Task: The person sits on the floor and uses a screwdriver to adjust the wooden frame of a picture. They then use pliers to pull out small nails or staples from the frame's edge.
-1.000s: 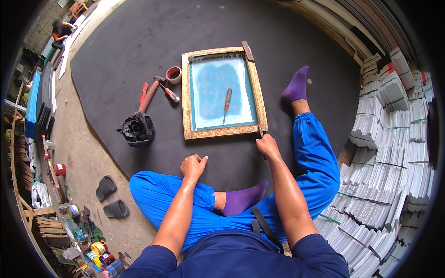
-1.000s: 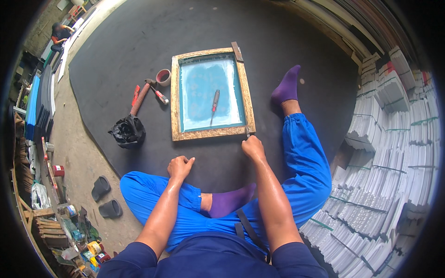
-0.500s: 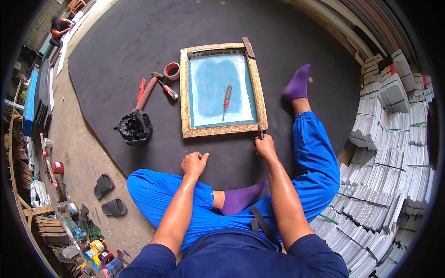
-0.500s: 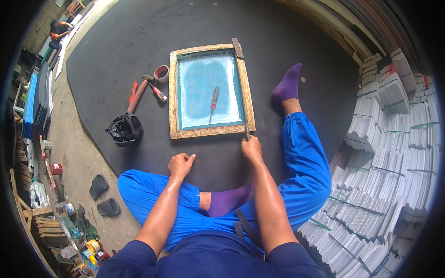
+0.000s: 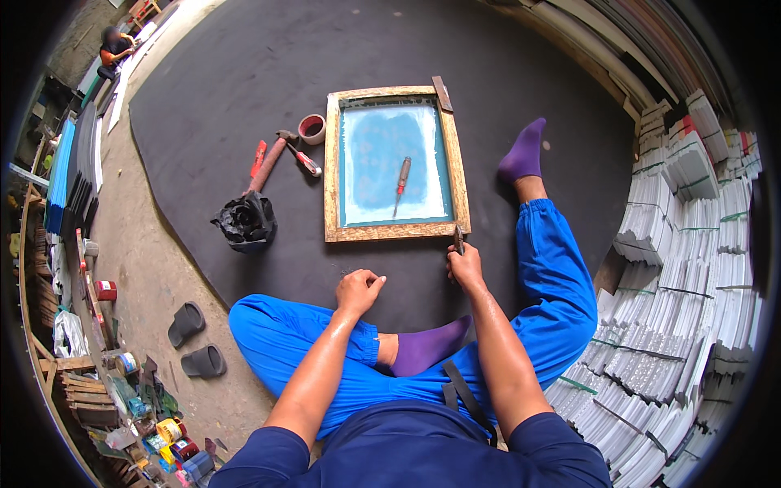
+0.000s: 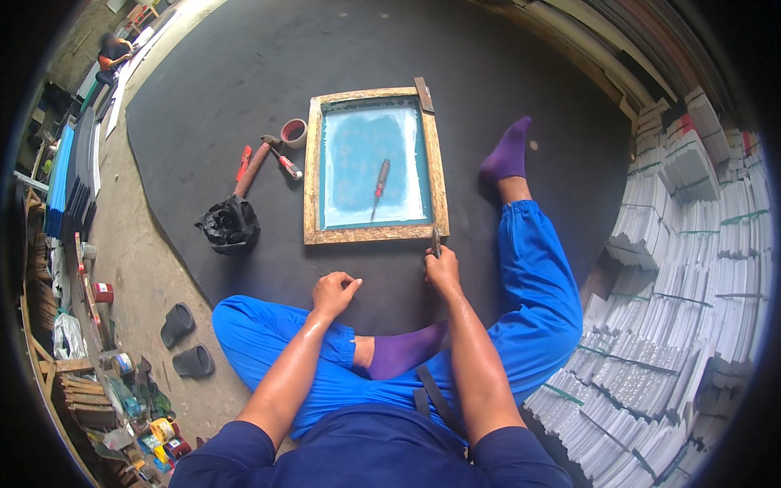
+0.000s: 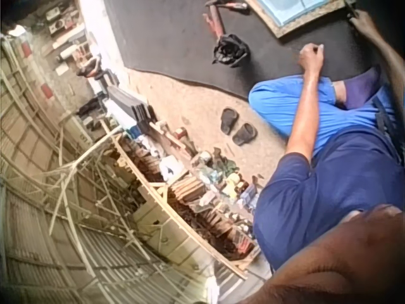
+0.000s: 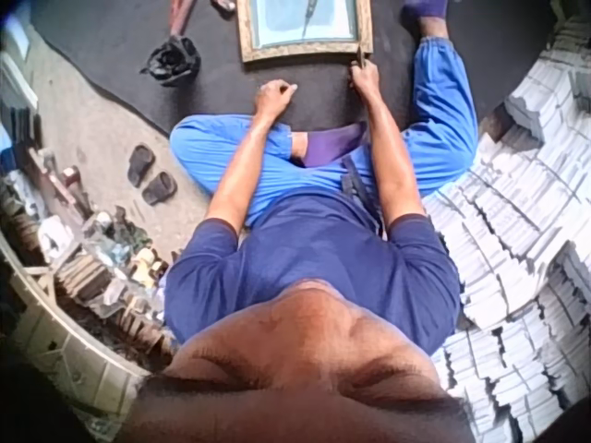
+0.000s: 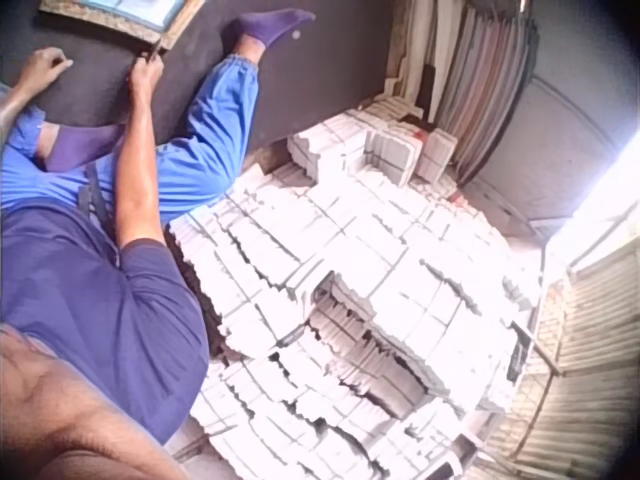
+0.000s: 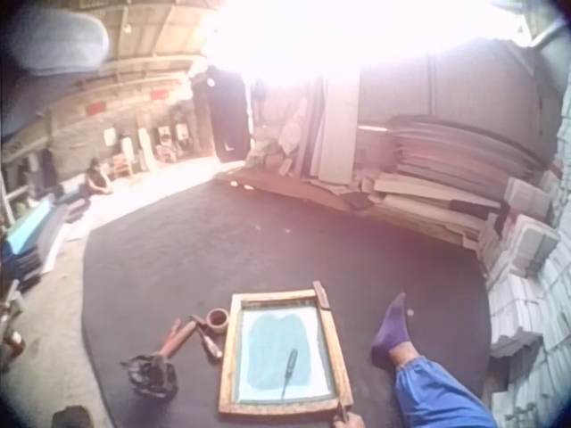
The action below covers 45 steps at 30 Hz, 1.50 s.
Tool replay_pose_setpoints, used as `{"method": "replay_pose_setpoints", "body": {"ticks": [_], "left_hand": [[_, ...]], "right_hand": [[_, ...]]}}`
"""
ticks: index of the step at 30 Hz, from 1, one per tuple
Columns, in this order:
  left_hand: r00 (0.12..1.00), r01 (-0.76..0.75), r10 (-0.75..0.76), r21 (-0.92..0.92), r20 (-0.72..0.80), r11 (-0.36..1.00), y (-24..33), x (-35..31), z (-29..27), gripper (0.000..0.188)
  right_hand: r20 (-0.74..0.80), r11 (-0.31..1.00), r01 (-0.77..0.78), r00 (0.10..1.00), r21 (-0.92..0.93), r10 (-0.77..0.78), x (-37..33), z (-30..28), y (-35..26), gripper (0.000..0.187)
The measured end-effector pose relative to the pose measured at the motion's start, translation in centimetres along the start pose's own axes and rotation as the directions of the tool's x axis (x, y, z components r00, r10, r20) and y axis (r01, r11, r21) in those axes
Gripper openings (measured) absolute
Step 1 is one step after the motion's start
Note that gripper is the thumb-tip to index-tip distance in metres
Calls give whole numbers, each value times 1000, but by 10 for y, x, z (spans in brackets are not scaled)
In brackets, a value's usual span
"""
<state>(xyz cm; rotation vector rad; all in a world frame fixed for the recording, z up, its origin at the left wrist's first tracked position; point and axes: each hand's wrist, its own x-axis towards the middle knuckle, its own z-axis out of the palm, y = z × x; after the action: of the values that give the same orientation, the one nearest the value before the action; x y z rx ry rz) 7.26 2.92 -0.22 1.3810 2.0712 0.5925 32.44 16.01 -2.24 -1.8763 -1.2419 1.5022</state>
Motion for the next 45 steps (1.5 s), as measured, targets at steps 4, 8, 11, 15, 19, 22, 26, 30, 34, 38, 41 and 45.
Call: {"method": "replay_pose_setpoints", "body": {"ticks": [4, 8, 11, 15, 19, 22, 26, 30, 34, 38, 41, 45], "left_hand": [[998, -57, 57, 8, -21, 998, -2, -2, 5, 29], [997, -71, 70, -11, -23, 997, 3, 2, 7, 28], [998, -64, 64, -9, -21, 998, 3, 0, 7, 28], [996, -87, 87, -2, -32, 996, 2, -2, 8, 28], [994, -106, 105, -38, -35, 994, 4, -1, 7, 21], [981, -174, 164, -107, -100, 979, 9, 0, 7, 21], [946, -282, 268, -52, -182, 958, 8, 1, 4, 31], [914, -348, 350, 46, -203, 936, -7, 2, 5, 32], [910, -348, 354, 69, -217, 935, -12, -1, 2, 27], [907, -355, 366, 92, -206, 930, -14, -1, -4, 19], [943, -294, 309, 127, -126, 947, -18, -1, -10, 18], [984, -161, 171, 173, -45, 972, -23, 3, -20, 18]], "right_hand": [[-76, 988, -24, 997, -153, 13, -4, 8, -4, 26], [-213, 940, 91, 963, -328, -168, -6, 18, 8, 30], [-287, 920, -12, 952, -393, -111, -14, 30, -5, 28], [-297, 883, -37, 947, -467, -118, -17, 36, -7, 30], [-221, 887, 150, 938, -436, -267, -28, 35, 6, 29], [-55, 845, 344, 915, -409, -399, -42, 36, 24, 30], [269, 775, 437, 898, -456, -348, -73, 57, 9, 32], [424, 713, 481, 862, -510, -278, -85, 74, 3, 31], [472, 692, 500, 844, -521, -255, -88, 74, 0, 31], [525, 682, 524, 818, -510, -236, -89, 73, -9, 32], [589, 663, 551, 783, -506, -201, -80, 81, -5, 36], [667, 812, 458, 735, -361, -119, -71, 90, 1, 39]]}}
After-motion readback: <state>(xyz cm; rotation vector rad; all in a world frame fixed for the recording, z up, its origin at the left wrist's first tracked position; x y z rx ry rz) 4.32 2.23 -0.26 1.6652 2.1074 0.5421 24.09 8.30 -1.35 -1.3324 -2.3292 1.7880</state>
